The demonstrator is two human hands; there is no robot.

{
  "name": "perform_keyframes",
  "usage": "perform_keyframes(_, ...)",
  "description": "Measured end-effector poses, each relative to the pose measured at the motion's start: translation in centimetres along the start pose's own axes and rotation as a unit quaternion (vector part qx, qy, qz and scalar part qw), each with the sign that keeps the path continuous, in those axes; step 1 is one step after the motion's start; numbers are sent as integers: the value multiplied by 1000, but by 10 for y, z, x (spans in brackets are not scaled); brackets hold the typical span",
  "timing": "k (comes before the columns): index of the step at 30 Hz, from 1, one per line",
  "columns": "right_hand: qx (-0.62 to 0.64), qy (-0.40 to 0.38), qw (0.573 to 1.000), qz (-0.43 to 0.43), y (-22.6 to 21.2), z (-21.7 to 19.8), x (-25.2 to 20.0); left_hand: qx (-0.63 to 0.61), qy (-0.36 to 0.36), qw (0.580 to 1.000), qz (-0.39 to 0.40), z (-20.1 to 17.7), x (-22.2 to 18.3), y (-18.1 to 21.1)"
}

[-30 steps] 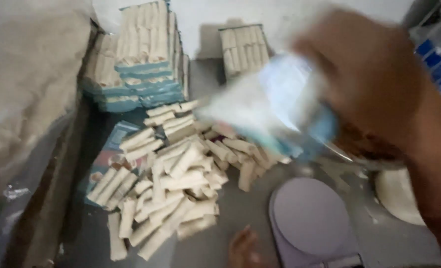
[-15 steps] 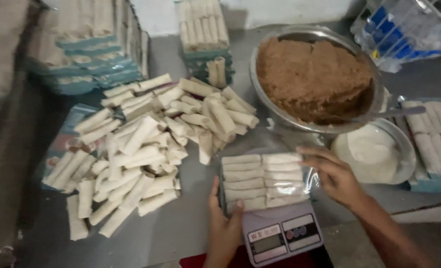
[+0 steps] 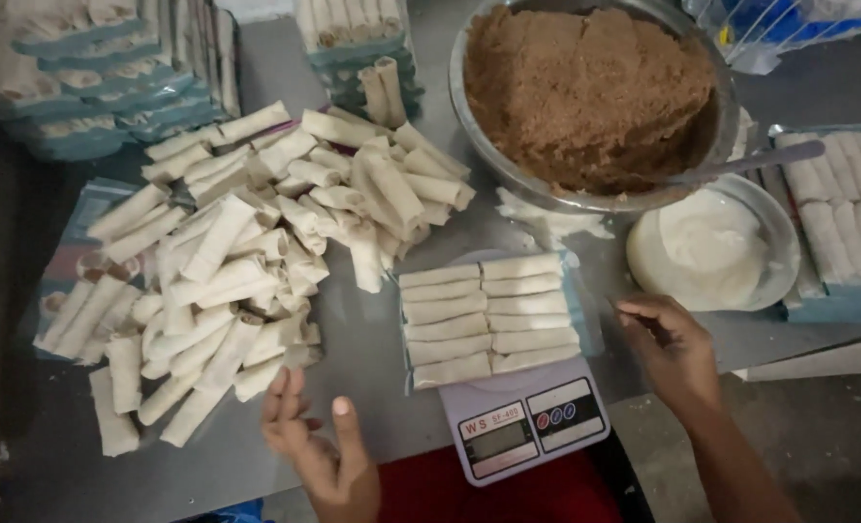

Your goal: The person places individual food rolls into plastic sleeves by hand and then weighs the filled packages on a digital scale.

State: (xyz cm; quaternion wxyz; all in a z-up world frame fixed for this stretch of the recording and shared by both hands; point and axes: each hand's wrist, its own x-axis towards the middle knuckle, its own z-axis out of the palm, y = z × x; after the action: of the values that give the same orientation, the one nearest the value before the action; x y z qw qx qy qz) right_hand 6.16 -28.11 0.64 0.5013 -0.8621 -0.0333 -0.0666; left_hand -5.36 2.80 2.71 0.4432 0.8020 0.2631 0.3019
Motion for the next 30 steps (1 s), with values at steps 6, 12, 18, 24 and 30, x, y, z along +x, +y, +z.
perform_keyframes(6, 32, -37, 999, -4, 1, 7, 8, 4, -63, 992, 110, 16, 11, 25)
perform_keyframes(12, 54, -138, 987, -59, 13, 24, 28, 94, -365, 914, 147, 55, 28, 76)
perform_keyframes(18, 2, -250, 958, -142, -25, 18, 46, 171, -390, 864, 269, 81, 14, 35)
perform_keyframes(24, -189, -323, 917, -136, -50, 19, 52, 165, -400, 865, 255, 80, 18, 33)
perform_keyframes(30, -206, -364, 876, -240, -63, 15, 65, 176, -392, 856, 287, 79, 17, 24)
